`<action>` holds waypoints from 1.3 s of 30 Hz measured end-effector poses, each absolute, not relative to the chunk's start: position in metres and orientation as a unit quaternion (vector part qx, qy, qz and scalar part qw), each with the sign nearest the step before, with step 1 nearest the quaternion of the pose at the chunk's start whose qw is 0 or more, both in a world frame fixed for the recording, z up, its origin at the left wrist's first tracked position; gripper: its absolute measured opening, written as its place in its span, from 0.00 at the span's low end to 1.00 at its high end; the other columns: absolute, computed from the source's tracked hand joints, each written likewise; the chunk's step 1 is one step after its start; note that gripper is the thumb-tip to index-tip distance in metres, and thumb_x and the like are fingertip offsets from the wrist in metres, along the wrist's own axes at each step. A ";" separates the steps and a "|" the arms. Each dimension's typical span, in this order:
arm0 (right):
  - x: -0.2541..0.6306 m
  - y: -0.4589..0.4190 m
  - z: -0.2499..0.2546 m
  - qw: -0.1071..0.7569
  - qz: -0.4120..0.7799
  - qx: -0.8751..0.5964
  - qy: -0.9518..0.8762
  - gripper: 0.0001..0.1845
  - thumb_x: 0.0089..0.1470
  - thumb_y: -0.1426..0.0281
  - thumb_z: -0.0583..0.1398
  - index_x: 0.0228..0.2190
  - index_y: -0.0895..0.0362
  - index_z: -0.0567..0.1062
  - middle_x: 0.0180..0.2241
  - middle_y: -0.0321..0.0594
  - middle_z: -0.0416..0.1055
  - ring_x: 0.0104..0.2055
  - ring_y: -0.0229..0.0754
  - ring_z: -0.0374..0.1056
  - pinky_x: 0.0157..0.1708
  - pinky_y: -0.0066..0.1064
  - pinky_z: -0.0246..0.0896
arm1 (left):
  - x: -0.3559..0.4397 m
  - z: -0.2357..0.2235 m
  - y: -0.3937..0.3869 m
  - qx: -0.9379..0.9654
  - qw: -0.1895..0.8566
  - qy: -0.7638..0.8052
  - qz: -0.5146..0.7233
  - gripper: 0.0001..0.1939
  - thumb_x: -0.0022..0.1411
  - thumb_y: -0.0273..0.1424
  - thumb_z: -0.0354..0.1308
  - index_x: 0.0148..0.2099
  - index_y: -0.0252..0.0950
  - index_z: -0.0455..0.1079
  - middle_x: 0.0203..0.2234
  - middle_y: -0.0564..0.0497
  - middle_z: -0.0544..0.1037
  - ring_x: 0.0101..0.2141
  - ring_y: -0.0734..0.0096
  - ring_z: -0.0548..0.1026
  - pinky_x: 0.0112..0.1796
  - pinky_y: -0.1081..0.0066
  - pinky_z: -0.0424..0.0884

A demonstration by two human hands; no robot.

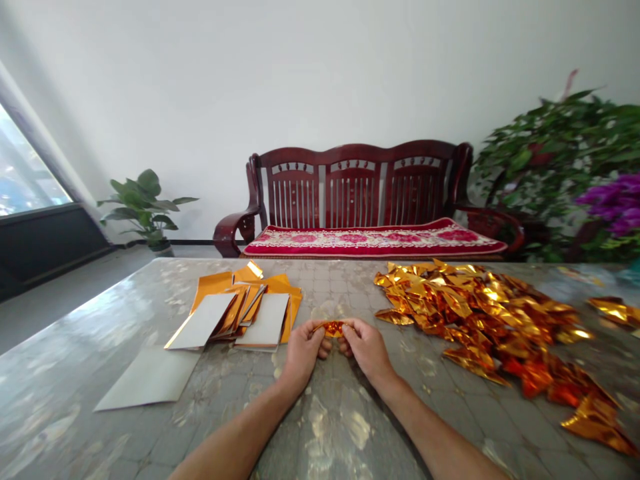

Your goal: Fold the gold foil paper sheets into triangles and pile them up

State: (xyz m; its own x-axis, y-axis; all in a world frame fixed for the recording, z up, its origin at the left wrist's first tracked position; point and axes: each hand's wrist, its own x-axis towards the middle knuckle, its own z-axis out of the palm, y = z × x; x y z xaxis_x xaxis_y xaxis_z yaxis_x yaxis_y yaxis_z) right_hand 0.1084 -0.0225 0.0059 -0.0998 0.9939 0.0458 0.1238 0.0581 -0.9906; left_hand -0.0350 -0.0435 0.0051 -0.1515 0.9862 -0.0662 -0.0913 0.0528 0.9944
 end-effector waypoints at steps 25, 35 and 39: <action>0.101 -0.025 0.012 0.485 0.468 -0.465 -0.574 0.16 0.53 0.54 0.57 0.28 0.55 0.71 0.20 0.34 0.70 0.22 0.40 0.67 0.21 0.28 0.61 | -0.031 0.009 -0.042 0.408 0.490 0.507 0.580 0.20 0.52 0.47 0.63 0.31 0.35 0.65 0.17 0.56 0.74 0.17 0.76 0.71 0.21 0.77 0.68; 0.098 -0.027 0.017 0.487 0.448 -0.480 -0.576 0.13 0.51 0.58 0.57 0.27 0.55 0.72 0.17 0.33 0.67 0.18 0.38 0.63 0.18 0.27 0.57 | -0.033 0.011 -0.046 0.429 0.476 0.493 0.589 0.24 0.53 0.52 0.62 0.28 0.36 0.62 0.14 0.57 0.71 0.14 0.79 0.66 0.18 0.79 0.60; 0.097 -0.028 0.020 0.491 0.447 -0.482 -0.573 0.14 0.51 0.59 0.56 0.29 0.56 0.75 0.17 0.34 0.69 0.19 0.38 0.64 0.18 0.27 0.58 | -0.034 0.012 -0.048 0.436 0.470 0.474 0.603 0.24 0.53 0.52 0.63 0.29 0.36 0.63 0.14 0.57 0.71 0.15 0.80 0.66 0.19 0.79 0.61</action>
State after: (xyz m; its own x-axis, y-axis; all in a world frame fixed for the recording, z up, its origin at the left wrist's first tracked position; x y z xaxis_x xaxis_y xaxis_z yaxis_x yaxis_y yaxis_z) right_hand 0.0969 -0.0280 0.0201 -0.0545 0.9898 0.1320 0.1131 0.1374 -0.9840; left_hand -0.0335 -0.0484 0.0123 -0.1764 0.9810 0.0806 -0.1537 -0.1083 0.9822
